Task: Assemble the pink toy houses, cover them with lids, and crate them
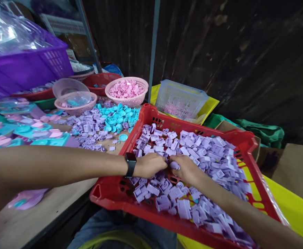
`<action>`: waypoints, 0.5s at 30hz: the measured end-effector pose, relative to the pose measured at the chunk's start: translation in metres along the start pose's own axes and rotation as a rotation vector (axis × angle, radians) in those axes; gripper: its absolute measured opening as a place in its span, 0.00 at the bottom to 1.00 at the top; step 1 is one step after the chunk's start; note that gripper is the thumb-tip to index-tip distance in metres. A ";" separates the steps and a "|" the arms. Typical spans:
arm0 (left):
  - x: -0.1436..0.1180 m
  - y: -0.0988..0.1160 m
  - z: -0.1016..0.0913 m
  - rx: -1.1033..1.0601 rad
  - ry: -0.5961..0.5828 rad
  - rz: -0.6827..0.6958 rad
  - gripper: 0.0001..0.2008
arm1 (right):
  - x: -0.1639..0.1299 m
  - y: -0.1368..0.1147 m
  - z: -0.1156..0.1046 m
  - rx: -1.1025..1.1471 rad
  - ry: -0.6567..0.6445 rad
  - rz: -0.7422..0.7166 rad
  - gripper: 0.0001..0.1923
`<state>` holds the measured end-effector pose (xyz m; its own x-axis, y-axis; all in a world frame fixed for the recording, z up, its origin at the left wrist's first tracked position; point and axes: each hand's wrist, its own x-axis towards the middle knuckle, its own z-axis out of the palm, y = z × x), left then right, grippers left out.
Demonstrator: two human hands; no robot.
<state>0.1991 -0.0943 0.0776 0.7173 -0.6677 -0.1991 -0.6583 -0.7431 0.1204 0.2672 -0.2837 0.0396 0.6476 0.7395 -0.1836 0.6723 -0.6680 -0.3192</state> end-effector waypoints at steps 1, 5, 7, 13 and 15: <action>0.000 -0.003 0.000 -0.007 0.009 0.001 0.11 | 0.000 0.000 -0.004 0.012 0.002 0.005 0.14; -0.001 -0.013 -0.003 -0.050 0.060 -0.007 0.09 | -0.002 0.001 -0.024 0.196 -0.020 0.106 0.10; -0.001 -0.017 -0.007 -0.080 0.107 -0.020 0.07 | -0.001 -0.002 -0.034 0.345 -0.010 0.164 0.14; -0.030 -0.037 -0.041 -0.147 0.263 -0.085 0.04 | 0.020 -0.041 -0.066 0.625 0.053 0.204 0.26; -0.057 -0.047 -0.058 -0.181 0.341 -0.116 0.04 | 0.037 -0.064 -0.079 0.702 0.079 0.186 0.31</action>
<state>0.2023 -0.0237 0.1397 0.8393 -0.5326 0.1091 -0.5393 -0.7901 0.2914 0.2760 -0.2200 0.1265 0.7705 0.5933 -0.2332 0.1777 -0.5512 -0.8152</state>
